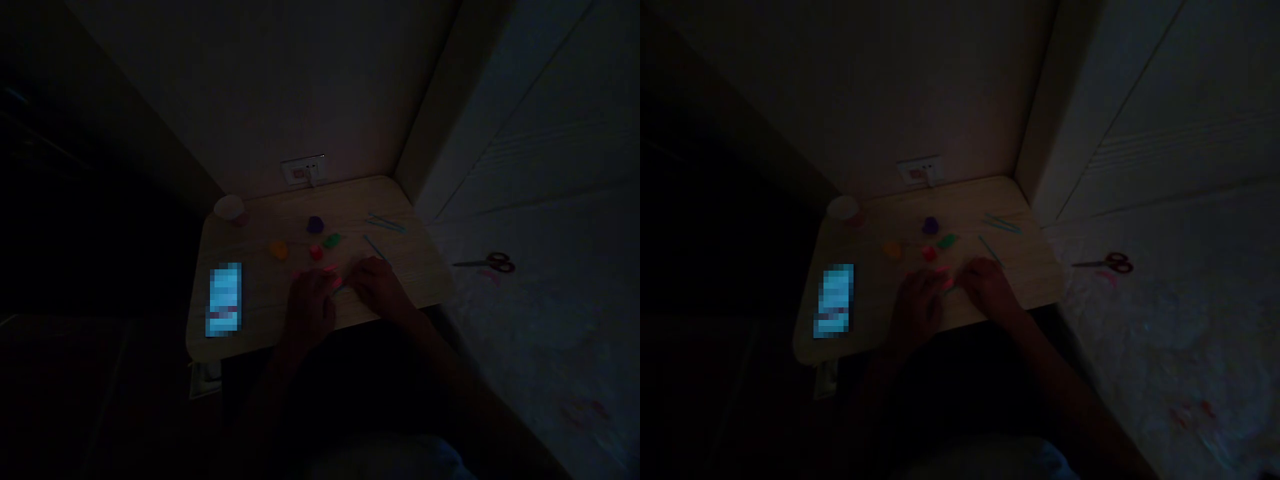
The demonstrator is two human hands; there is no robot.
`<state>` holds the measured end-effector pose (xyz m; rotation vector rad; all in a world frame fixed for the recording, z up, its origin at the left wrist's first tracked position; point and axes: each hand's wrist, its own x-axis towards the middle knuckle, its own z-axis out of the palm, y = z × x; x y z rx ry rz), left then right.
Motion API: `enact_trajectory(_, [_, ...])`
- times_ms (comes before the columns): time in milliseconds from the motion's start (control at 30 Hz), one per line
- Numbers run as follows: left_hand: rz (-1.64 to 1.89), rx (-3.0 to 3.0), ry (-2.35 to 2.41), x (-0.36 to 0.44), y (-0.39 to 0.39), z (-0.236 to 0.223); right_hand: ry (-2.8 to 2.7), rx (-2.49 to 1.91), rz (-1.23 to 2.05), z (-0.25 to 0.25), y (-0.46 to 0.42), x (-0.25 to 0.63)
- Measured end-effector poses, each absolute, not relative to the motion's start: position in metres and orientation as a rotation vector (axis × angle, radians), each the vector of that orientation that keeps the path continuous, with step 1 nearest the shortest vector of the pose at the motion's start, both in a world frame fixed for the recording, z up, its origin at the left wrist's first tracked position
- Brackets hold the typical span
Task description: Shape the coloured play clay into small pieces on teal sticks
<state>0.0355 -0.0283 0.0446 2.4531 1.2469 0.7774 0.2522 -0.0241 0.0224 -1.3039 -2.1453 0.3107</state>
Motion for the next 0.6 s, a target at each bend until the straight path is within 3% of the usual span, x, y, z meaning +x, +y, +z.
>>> enact_trajectory(600, [0.906, 2.167, 1.168, 0.041, -0.033, 0.032, -2.074, -1.316, 0.361, 0.025, -0.019, 0.244])
